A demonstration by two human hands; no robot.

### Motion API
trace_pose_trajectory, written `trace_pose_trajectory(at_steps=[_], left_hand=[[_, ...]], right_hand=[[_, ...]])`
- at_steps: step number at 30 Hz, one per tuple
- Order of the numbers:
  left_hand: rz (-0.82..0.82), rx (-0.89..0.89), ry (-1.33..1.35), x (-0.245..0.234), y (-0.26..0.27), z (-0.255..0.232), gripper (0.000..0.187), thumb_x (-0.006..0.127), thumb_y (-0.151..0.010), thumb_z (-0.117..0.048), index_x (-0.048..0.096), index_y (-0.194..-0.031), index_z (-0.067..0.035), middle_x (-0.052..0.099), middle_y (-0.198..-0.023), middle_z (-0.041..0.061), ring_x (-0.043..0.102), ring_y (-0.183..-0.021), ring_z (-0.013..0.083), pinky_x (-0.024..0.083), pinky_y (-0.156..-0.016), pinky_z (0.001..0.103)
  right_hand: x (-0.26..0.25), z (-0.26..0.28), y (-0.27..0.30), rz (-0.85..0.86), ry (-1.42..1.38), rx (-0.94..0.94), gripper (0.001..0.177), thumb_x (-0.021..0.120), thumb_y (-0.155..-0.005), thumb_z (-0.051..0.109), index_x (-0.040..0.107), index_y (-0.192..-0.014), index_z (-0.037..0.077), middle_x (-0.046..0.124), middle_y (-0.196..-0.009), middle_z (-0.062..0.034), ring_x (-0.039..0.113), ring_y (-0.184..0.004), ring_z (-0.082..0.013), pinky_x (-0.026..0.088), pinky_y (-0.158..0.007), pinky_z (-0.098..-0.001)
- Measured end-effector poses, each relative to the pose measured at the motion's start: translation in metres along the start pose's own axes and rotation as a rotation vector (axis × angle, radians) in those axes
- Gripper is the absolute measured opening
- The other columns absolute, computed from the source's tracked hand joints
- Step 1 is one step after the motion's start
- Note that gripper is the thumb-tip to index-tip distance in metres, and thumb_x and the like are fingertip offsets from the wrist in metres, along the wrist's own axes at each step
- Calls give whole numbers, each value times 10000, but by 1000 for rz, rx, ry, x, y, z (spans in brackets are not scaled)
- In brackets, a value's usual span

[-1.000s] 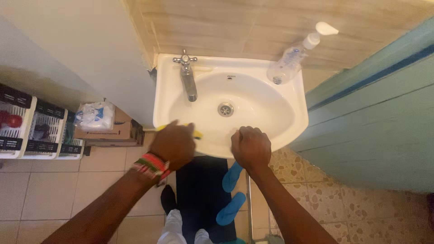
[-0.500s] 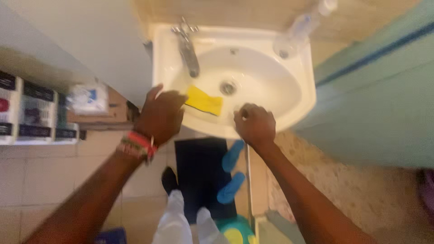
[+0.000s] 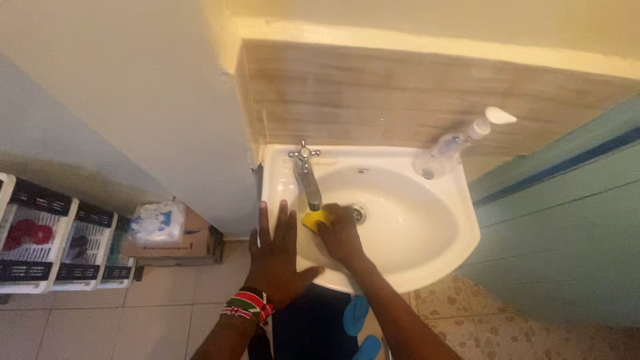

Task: The person scrubs the inside of a white bathroom sink using a yellow sponge. They wipe the basin, the drain area, and the faucet, then rinse the sponge under running water. The person also moves a soap dispenser to clean underneath it before placing it back.

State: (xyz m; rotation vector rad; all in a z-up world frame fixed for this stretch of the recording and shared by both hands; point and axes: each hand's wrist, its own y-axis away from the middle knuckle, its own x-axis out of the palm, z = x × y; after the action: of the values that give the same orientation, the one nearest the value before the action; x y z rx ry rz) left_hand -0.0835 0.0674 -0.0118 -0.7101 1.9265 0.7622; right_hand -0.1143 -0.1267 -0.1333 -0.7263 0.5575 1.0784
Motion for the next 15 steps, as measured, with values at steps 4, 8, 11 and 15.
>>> trace_pose_trajectory(at_steps=[4,8,11,15], left_hand=[[68,2,-29,2,6,-3,1490,755,-605,-853,39,-1626,-39,-120,-1717,164,-238,-1508,436,120,-1162,718],[226,-61,-73,-5,-3,-4,1619,760,-529,-902,-55,-1649,-64,-225,-1724,157,-321,-1452,454,83,-1147,718],[126,-10,-174,1,-4,-3,1571,707,-556,-973,14,-1630,-58,-157,-1716,188,-285,-1470,453,92,-1178,727],[98,1,-93,12,-1,0,1553,743,-528,-921,48,-1588,-24,-124,-1689,183,-278,-1483,451,125,-1158,717]], right_hand=[[27,8,-6,261,-27,201,320,786,-869,195,662,-1112,29,684,-1115,-231,634,-1059,-384,525,-917,-457],[22,28,-21,317,-311,309,518,819,-804,207,562,-1206,7,653,-1085,-250,660,-975,-358,551,-798,-426],[15,24,-40,192,-396,434,512,810,-830,221,523,-1171,-30,639,-1082,-246,664,-955,-356,574,-745,-431],[18,25,-36,120,-573,527,361,650,-953,224,544,-1176,-40,683,-1038,-241,699,-889,-314,578,-693,-404]])
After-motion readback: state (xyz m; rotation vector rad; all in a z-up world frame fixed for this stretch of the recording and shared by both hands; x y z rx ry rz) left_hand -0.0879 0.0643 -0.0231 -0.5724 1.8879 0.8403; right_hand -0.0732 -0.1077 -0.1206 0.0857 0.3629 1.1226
